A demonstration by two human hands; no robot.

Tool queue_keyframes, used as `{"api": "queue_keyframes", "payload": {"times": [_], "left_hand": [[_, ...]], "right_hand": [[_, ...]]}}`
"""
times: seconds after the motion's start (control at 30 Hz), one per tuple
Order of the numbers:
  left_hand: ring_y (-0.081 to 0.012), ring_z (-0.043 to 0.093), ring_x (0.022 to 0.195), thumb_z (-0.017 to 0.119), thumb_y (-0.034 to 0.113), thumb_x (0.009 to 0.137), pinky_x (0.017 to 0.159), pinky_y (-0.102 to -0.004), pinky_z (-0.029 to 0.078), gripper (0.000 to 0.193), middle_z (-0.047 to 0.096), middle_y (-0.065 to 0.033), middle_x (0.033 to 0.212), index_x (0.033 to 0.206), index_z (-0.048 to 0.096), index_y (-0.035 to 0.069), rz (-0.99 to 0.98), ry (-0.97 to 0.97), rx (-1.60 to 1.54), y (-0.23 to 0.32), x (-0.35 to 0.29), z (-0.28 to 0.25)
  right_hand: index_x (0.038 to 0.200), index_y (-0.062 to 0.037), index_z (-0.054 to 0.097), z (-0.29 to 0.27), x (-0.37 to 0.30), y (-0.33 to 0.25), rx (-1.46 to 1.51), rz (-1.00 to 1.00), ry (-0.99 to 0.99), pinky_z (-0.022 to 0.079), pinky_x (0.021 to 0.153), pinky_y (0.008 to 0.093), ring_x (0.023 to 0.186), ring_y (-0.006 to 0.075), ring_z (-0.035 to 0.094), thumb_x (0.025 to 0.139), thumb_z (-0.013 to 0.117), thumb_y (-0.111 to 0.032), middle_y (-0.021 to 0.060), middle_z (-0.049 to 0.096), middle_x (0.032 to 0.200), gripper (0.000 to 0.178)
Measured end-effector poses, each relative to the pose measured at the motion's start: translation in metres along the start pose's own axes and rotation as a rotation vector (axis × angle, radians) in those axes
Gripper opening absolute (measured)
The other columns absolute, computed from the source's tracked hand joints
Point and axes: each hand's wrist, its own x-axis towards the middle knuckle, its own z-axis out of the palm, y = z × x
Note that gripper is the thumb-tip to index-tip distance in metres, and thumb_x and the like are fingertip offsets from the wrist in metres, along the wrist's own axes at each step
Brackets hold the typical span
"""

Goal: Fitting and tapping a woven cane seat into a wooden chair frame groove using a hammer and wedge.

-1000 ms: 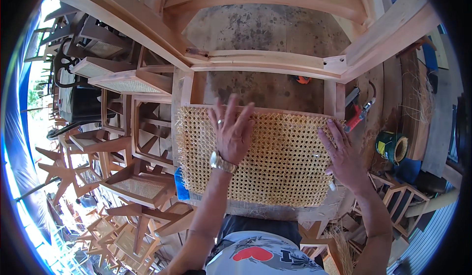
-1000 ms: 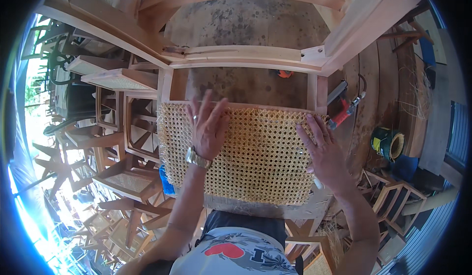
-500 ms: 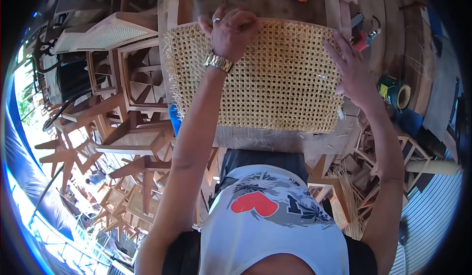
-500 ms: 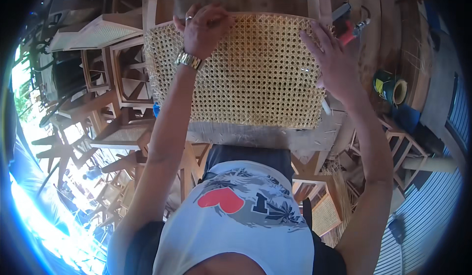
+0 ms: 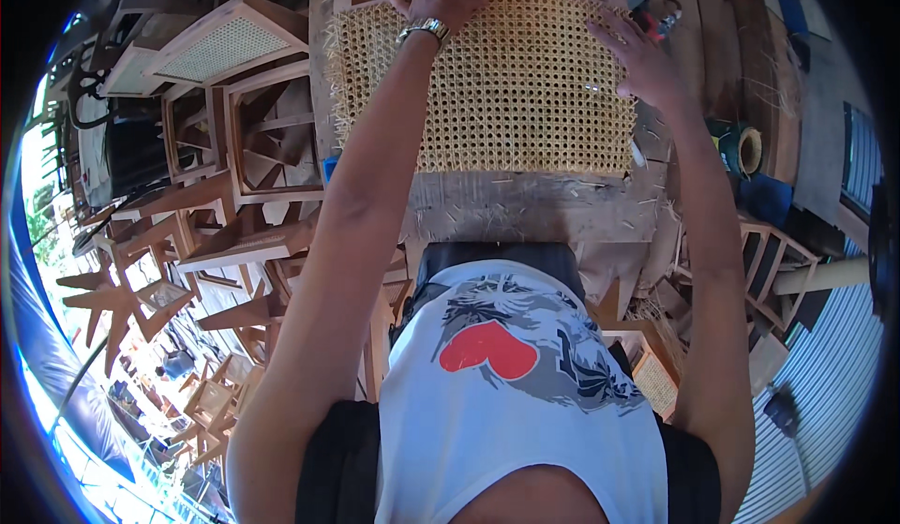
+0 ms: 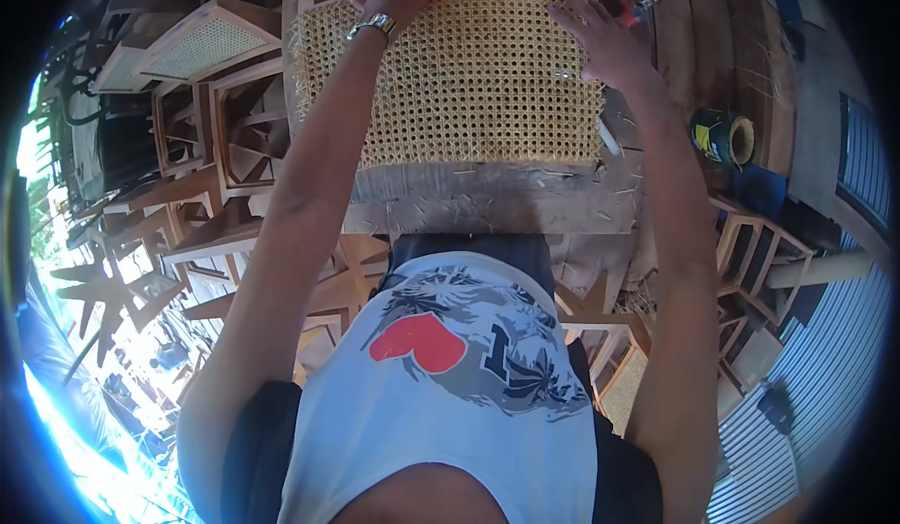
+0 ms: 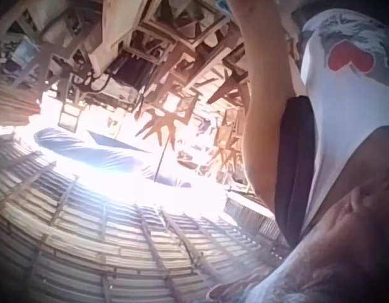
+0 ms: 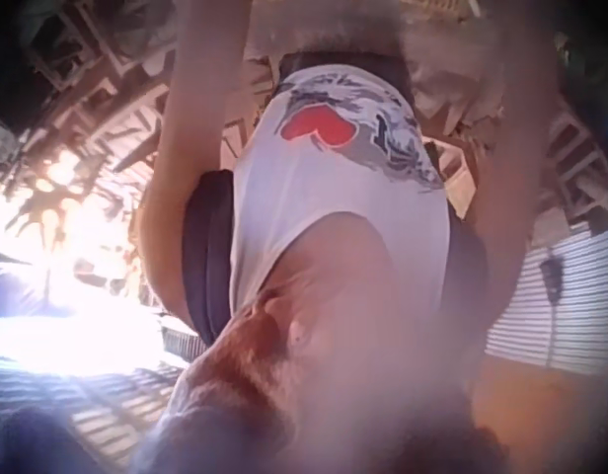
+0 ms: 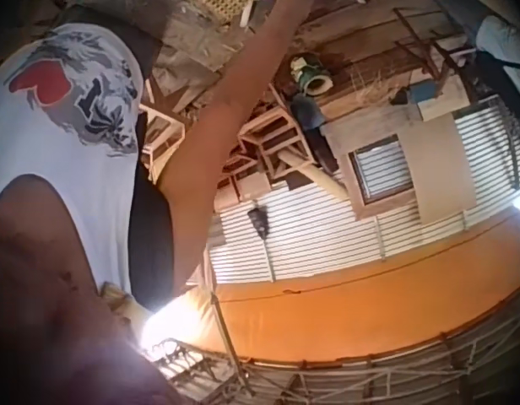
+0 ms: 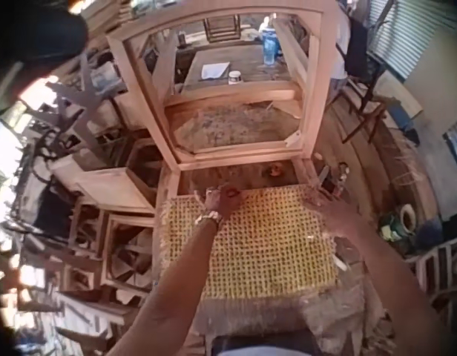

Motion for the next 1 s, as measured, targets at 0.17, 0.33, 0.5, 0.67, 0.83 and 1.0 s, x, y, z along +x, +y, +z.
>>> {"api": "queue_keyframes", "payload": {"times": [0.17,0.33,0.5,0.67,0.83,1.0], "left_hand": [[-0.0257,0.051,0.127,0.06,0.07,0.078,0.11,-0.0686,-0.005,0.052,0.072,0.0072,0.11,0.113,0.069,0.033,-0.007,0.053,-0.056,-0.002,0.0,0.009],[-0.0262,0.048,0.131,0.057,0.069,0.081,0.11,-0.0701,-0.005,0.054,0.068,0.0055,0.119,0.123,0.064,0.035,0.032,0.028,-0.057,-0.005,0.0,0.009],[-0.0292,0.037,0.138,0.056,0.067,0.084,0.11,-0.0693,-0.009,0.049,0.062,0.0045,0.131,0.124,0.062,0.04,0.005,-0.03,-0.019,-0.003,0.003,0.006],[-0.0287,0.038,0.138,0.052,0.072,0.083,0.11,-0.0709,-0.006,0.058,0.061,0.0037,0.132,0.128,0.061,0.036,-0.001,-0.078,0.003,0.0,0.001,0.001],[-0.0292,0.037,0.138,0.055,0.067,0.085,0.111,-0.0694,-0.007,0.044,0.062,0.004,0.13,0.119,0.065,0.041,-0.021,-0.061,-0.03,0.0,0.0,-0.002],[-0.0286,0.037,0.138,0.053,0.074,0.082,0.11,-0.0704,-0.006,0.058,0.059,0.0053,0.134,0.126,0.061,0.038,-0.027,-0.107,0.004,0.004,0.001,-0.004]], "right_hand": [[0.151,-0.032,0.027,0.008,-0.001,0.004,0.079,-0.006,0.009,0.044,0.109,0.0413,0.144,0.0296,0.027,0.061,0.081,0.001,0.0036,0.022,0.158,0.11],[0.148,-0.0281,0.037,0.01,0.002,0.006,0.198,0.025,0.026,0.044,0.108,0.0393,0.141,0.0296,0.033,0.068,0.069,0.008,0.0039,0.023,0.159,0.093],[0.145,-0.025,0.041,0.017,0.006,0.006,0.193,0.022,0.082,0.043,0.109,0.0391,0.141,0.0296,0.034,0.07,0.066,0.009,0.004,0.025,0.158,0.087],[0.144,-0.0226,0.044,0.016,0.006,-0.003,0.174,0.061,0.104,0.041,0.109,0.0392,0.141,0.0296,0.034,0.072,0.067,0.008,0.0043,0.027,0.157,0.082],[0.143,-0.0212,0.044,0.007,0.006,-0.016,0.216,0.133,0.069,0.04,0.11,0.0394,0.141,0.0297,0.033,0.077,0.067,0.003,0.0059,0.028,0.156,0.074],[0.143,-0.0208,0.044,0.01,0.003,-0.017,0.175,0.153,0.083,0.04,0.11,0.0397,0.142,0.0296,0.032,0.079,0.065,0.001,0.0066,0.029,0.156,0.071]]}}
